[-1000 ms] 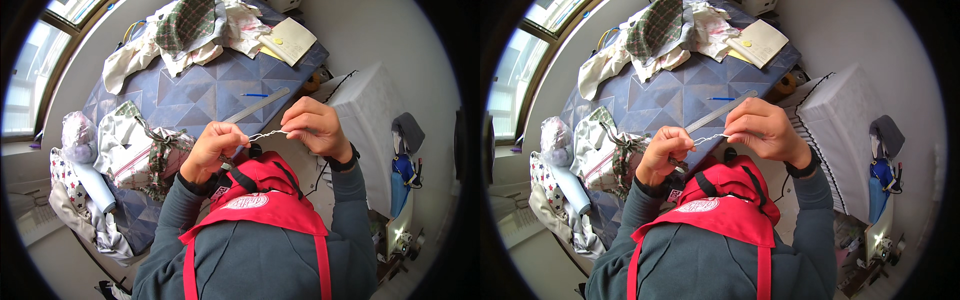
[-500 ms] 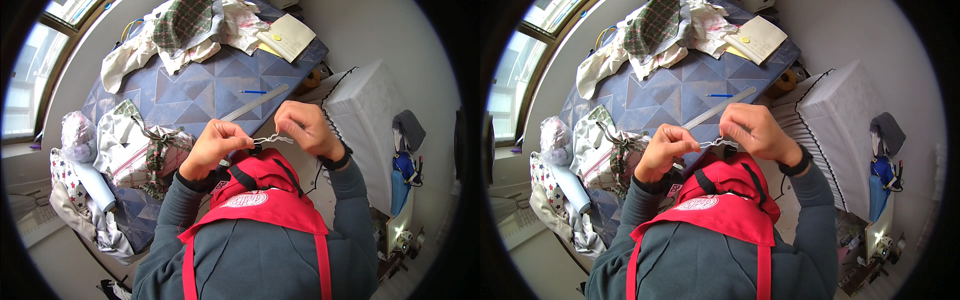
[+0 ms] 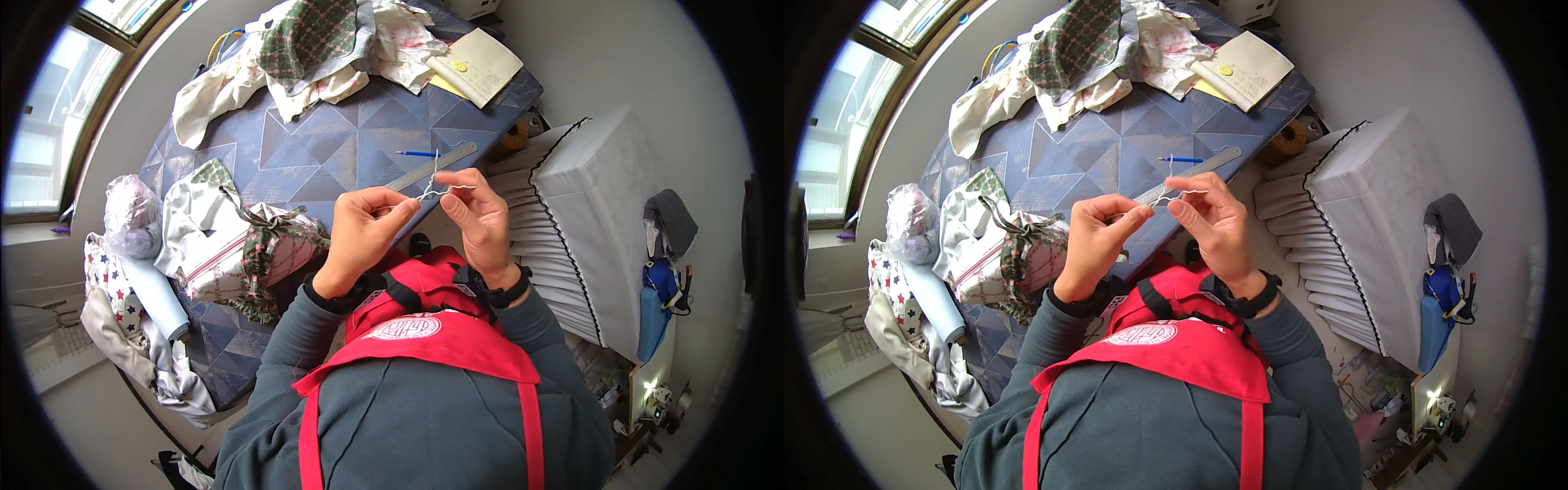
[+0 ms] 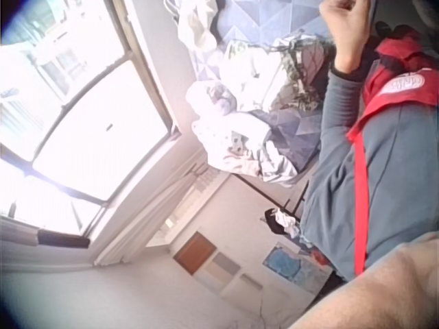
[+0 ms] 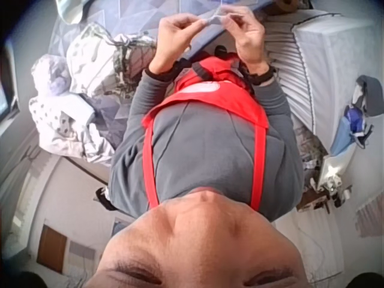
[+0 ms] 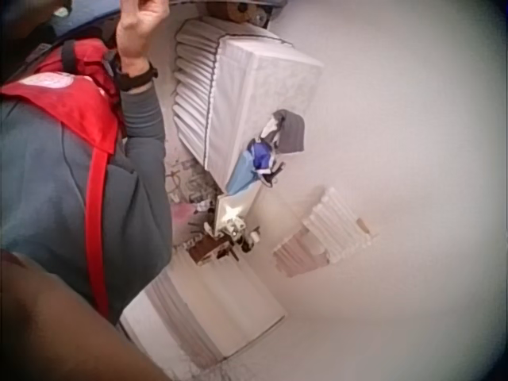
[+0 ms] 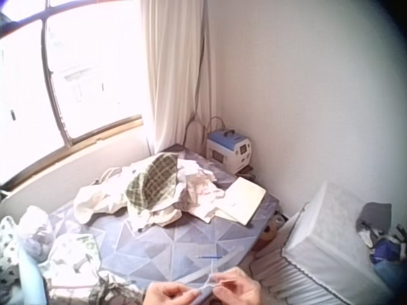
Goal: The person cuts a thread, then uses pliers to trim a fabric strap. They attach the strap to a floral-patterned bag, thread it through loops, and adjust the gathered fabric to form a ruffled edge around the bag's opening.
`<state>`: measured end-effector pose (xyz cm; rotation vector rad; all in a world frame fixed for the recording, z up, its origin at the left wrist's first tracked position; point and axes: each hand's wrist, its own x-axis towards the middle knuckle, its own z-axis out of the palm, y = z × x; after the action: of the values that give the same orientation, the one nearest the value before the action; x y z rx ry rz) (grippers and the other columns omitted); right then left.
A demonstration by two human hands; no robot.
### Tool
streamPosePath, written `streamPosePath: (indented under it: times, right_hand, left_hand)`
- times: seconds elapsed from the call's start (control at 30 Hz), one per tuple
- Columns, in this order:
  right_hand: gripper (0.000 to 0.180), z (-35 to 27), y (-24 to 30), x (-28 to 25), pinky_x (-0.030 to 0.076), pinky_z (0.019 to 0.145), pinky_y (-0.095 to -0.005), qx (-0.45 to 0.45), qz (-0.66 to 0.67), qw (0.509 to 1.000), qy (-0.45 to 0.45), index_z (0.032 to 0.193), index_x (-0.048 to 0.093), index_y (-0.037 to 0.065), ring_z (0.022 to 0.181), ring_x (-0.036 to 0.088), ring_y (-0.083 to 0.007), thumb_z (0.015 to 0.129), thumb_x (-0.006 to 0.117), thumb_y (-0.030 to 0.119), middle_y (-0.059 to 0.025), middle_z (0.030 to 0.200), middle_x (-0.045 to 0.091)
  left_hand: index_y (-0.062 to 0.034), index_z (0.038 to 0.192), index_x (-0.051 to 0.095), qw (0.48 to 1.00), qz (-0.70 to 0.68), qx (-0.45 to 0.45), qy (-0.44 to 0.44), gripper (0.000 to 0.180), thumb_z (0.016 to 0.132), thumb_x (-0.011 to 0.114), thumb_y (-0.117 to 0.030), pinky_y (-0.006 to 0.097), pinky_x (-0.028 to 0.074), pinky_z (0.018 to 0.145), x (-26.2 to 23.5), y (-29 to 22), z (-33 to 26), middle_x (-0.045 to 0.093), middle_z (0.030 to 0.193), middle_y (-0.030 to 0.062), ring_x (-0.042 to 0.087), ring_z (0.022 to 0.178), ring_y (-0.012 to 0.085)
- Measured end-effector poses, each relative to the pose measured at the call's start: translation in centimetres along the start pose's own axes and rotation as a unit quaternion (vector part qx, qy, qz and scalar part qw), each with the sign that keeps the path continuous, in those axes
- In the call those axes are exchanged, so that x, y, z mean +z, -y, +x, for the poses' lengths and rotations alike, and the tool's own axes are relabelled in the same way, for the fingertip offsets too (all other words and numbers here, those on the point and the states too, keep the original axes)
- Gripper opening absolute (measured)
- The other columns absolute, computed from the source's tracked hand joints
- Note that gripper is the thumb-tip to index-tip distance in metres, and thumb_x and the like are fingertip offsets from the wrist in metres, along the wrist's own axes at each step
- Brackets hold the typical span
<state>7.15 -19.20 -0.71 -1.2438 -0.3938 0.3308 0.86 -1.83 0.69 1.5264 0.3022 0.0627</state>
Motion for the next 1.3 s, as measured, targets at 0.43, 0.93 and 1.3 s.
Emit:
streamPosePath:
  times: [0.43, 0.93, 1.3]
  right_hand:
    - [0.014, 1.3, 2.1, 0.7, 0.054, 0.072, -0.0249, -0.186, -0.217, 0.958, -0.014, 0.102, 0.071, -0.003, 0.08, 0.066, -0.0143, 0.089, 0.068, -0.001, -0.0101, 0.093, 0.069]
    - [0.029, 2.0, -0.9, -0.8, 0.053, 0.071, -0.0195, 0.057, 0.079, 0.98, -0.176, 0.106, 0.068, -0.003, 0.083, 0.069, -0.0128, 0.099, 0.062, 0.025, -0.0081, 0.095, 0.071]
    - [0.026, 0.5, -1.4, 0.3, 0.051, 0.063, -0.0173, 0.171, 0.237, 0.955, -0.052, 0.1, 0.068, 0.0, 0.075, 0.067, -0.0093, 0.1, 0.06, 0.025, -0.0068, 0.088, 0.069]
  left_hand:
    - [0.0018, 0.084, 0.07, 0.979, 0.175, 0.106, 0.016, 0.008, 0.086, 0.073, -0.006, 0.022, 0.038, 0.049, 0.6, 0.5, -0.5, 0.057, 0.058, 0.0009, 0.049, 0.054, 0.0034]
    - [0.0015, 0.108, 0.064, 0.984, 0.009, 0.016, 0.176, 0.017, 0.096, 0.064, -0.01, 0.022, 0.048, 0.069, -1.8, 2.0, -1.4, 0.066, 0.084, 0.0015, 0.06, 0.079, 0.0073]
    - [-0.0021, 0.098, 0.061, 0.906, 0.336, 0.253, -0.039, 0.011, 0.088, 0.064, -0.005, 0.042, 0.048, 0.056, 0.2, 4.2, -0.2, 0.063, 0.076, 0.0167, 0.062, 0.066, 0.0378]
